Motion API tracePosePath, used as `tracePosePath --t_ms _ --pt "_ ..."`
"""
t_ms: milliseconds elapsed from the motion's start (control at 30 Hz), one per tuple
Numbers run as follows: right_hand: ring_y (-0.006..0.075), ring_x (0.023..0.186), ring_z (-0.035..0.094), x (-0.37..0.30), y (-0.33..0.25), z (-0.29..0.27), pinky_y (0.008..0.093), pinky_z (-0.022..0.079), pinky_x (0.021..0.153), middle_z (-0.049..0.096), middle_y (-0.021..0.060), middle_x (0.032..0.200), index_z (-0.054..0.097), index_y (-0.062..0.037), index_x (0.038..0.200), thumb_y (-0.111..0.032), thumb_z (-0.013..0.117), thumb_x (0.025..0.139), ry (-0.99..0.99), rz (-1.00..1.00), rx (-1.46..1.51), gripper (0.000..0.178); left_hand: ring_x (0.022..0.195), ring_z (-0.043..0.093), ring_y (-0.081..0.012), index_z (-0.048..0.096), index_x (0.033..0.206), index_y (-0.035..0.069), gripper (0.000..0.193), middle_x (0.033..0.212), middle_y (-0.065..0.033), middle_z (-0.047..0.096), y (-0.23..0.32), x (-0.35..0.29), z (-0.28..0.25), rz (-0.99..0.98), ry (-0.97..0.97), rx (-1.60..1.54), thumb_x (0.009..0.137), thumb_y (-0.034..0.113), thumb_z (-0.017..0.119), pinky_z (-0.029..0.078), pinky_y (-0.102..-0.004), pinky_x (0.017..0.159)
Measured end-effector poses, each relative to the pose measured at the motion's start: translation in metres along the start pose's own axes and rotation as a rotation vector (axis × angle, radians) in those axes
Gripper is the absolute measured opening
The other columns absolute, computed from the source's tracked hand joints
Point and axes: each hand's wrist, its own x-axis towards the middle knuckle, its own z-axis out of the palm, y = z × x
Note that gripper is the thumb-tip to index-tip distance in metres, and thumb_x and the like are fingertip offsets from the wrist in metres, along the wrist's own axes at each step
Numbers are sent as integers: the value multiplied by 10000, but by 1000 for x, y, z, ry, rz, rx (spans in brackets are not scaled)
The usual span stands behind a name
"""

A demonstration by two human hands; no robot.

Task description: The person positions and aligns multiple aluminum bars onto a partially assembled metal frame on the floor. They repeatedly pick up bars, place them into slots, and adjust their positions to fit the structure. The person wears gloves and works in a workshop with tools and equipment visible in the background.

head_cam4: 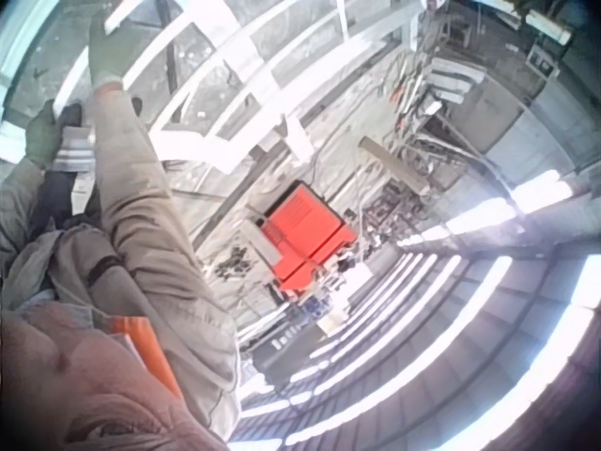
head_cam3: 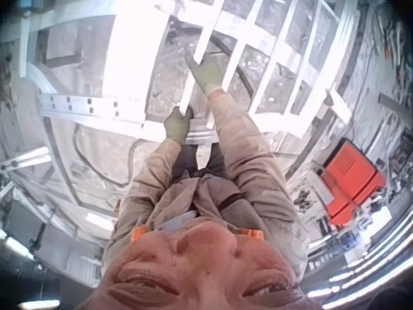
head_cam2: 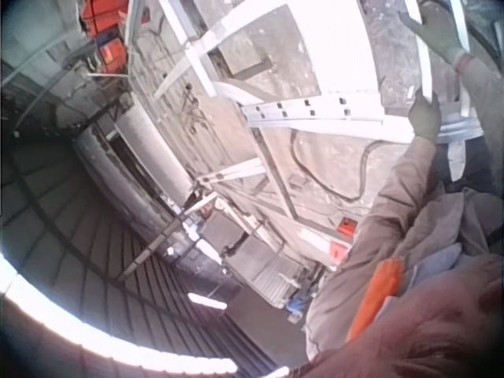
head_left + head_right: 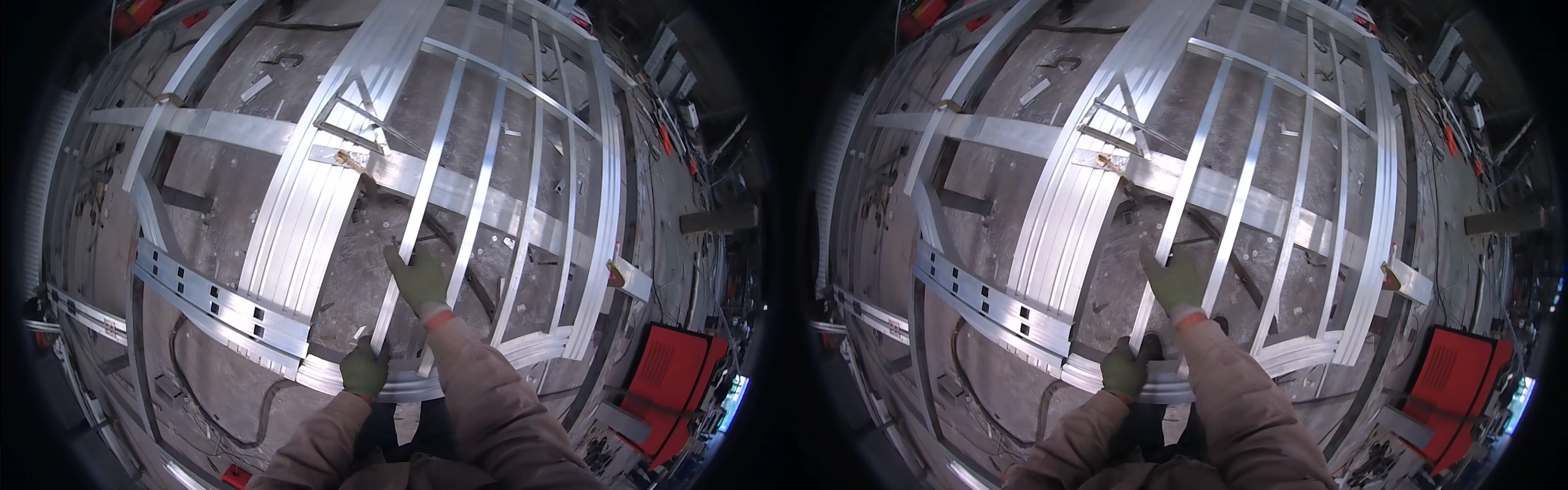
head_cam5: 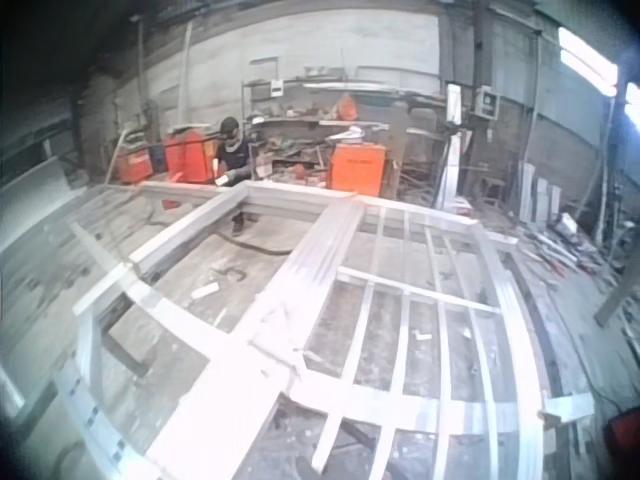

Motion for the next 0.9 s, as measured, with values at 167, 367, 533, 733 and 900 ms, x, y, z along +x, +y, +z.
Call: tracePosePath --t_ms 167,367,533,733,900 --pt "494 1283 786 -58 57 -117 528 632 1096 819 263 1412 783 7 1403 -413 859 1077 449 -75 164 537 947 829 -533 750 1288 -22 591 985 -305 837 -6 0 5 -26 51 5 1116 542 786 637 -630 861" --pt "532 1388 745 -68 212 -226 580 616 1164 747 319 1557 645 36 1621 -431 916 984 673 114 -381 835 946 821 -520 764 1260 4 540 1001 -293 829 -3 0 9 -19 52 -1 1076 507 840 625 -630 869" --pt "535 1389 751 -38 276 -252 581 601 1183 771 324 1525 693 -6 1590 -507 798 1003 395 353 -242 779 931 816 -531 754 1211 -10 530 986 -303 817 -4 3 11 39 61 -9 1082 500 822 622 -636 866" --pt "568 1236 787 -33 291 -245 618 618 1087 835 335 1298 819 3 1352 -483 731 1052 443 314 -117 578 947 810 -547 741 1235 -22 551 996 -314 819 -9 7 13 61 43 -33 1071 496 830 621 -639 866" --pt "554 1191 778 -24 285 -228 629 608 1031 812 307 1248 821 -11 1272 -500 779 1053 586 231 -230 538 966 814 -544 742 1299 -27 617 1017 -315 827 -31 18 24 147 126 -11 1077 543 817 625 -641 877"
